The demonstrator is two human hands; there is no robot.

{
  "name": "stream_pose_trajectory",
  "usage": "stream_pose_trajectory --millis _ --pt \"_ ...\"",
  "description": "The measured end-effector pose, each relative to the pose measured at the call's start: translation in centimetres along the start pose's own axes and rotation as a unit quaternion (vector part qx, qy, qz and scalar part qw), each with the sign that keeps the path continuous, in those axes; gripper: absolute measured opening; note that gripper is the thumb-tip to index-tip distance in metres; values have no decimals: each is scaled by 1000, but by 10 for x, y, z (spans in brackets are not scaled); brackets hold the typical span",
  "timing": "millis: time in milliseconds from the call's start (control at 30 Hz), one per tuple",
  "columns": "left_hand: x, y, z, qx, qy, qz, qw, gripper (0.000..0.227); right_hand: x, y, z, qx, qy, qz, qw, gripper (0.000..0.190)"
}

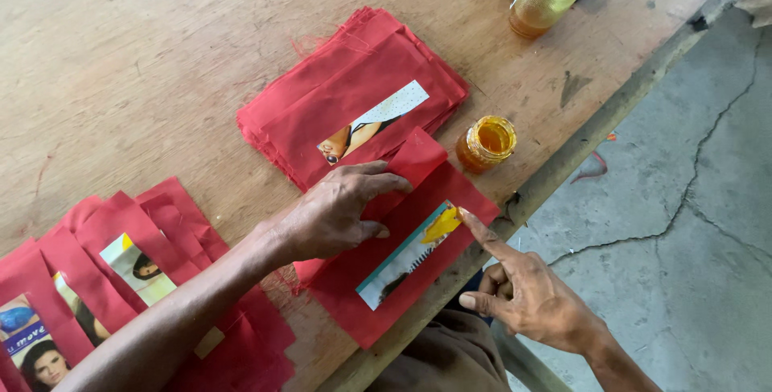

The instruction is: The person organizes and stacks red paper folders on a wooden table, applies adhesive from a small jar using their fingers, and secures paper strips with printed imagery onto the red folders.

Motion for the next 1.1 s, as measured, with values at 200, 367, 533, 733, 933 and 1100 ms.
stream_pose_trajectory --millis 200,367,533,733,933,1100 --pt "0 0 -1 -2 -8 2 1000 62 11 7 16 -25 91 -17 995 111" --pt "2 4 2 16 -13 -10 1000 63 30 7 15 -43 138 10 989 103" --pt "5 8 8 8 -8 -12 1000 64 29 8 22 -153 51 7 987 93" --pt "6 8 8 3 -21 -11 1000 65 27 3 24 -57 132 18 989 112" --pt "3 8 5 40 -29 -21 999 63 63 2 30 -124 203 60 969 109" --pt "3 5 6 18 -14 -12 1000 56 89 -4 26 -183 270 73 943 105"
Point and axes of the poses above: each hand's wrist, its own y-axis away from the middle knuckle, its own x-axis out of the palm, z = x × y, the point moved 6 cm from there along -y, towards the middle knuckle, and after that the axes turned 2 degrees about -x, right-handed, at the moved point
